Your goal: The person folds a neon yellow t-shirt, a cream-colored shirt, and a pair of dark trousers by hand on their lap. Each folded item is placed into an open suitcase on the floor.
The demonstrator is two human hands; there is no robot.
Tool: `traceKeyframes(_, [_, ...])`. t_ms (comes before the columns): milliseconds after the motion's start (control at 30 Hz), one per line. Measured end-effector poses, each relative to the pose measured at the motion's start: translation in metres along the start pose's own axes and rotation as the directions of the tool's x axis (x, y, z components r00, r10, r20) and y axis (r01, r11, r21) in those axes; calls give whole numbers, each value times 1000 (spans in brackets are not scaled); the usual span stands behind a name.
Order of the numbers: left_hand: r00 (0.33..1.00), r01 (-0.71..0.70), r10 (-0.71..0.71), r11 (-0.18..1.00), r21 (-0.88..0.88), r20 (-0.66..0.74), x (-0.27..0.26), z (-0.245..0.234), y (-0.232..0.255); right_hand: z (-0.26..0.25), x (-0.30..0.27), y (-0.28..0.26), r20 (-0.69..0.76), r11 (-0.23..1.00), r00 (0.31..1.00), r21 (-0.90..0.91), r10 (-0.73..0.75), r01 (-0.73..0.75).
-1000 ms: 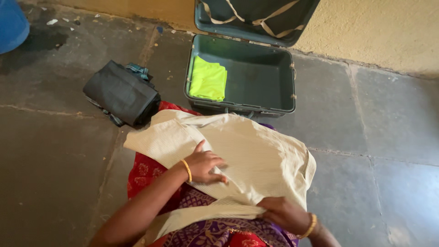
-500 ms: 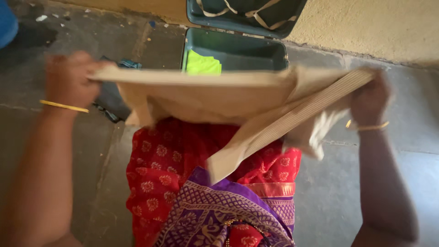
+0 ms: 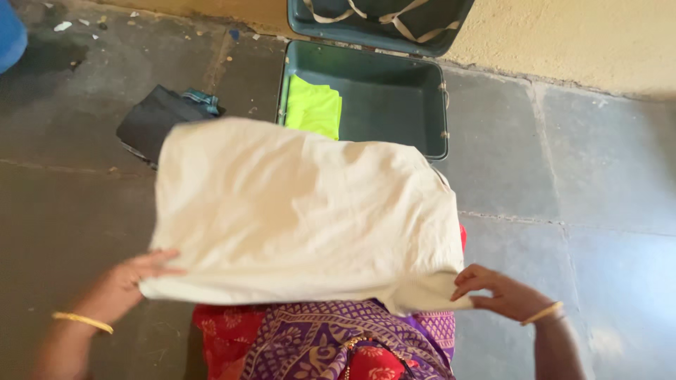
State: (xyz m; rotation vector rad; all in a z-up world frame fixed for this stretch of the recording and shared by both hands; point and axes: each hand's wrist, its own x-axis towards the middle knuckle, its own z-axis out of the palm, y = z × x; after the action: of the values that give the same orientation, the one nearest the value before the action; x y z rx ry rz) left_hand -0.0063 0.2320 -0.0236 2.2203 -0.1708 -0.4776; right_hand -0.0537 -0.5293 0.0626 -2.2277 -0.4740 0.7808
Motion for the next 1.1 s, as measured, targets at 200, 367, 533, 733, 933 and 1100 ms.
traceKeyframes(200, [993,38,-28,996,-79,116,-6,58,-51,42,-2,62,-102,871,865,55,492,-489])
traceKeyframes(367, [987,127,-116,987,96,-116,-11,85,29,73,33,48,-450,968,872,234,194,-94])
traceKeyframes(533, [841,-454,518,833,316,-156,22,124,143,66,56,-5,-530,969,812,-102,-244,225])
traceKeyframes(733, [472,-834,870,493,247,-144,77,172,253,38,65,-67,-555,985,815,-72,-169,155])
traceKeyframes(933, [644,-700,706,699,-144,294,150,200,284,39,94,-95,-266,988,954,-105,-135,110])
traceKeyframes(1100, [775,-262,541,745,-613,326,170,201,250,14,68,-79,77,910,982,-394,172,-129])
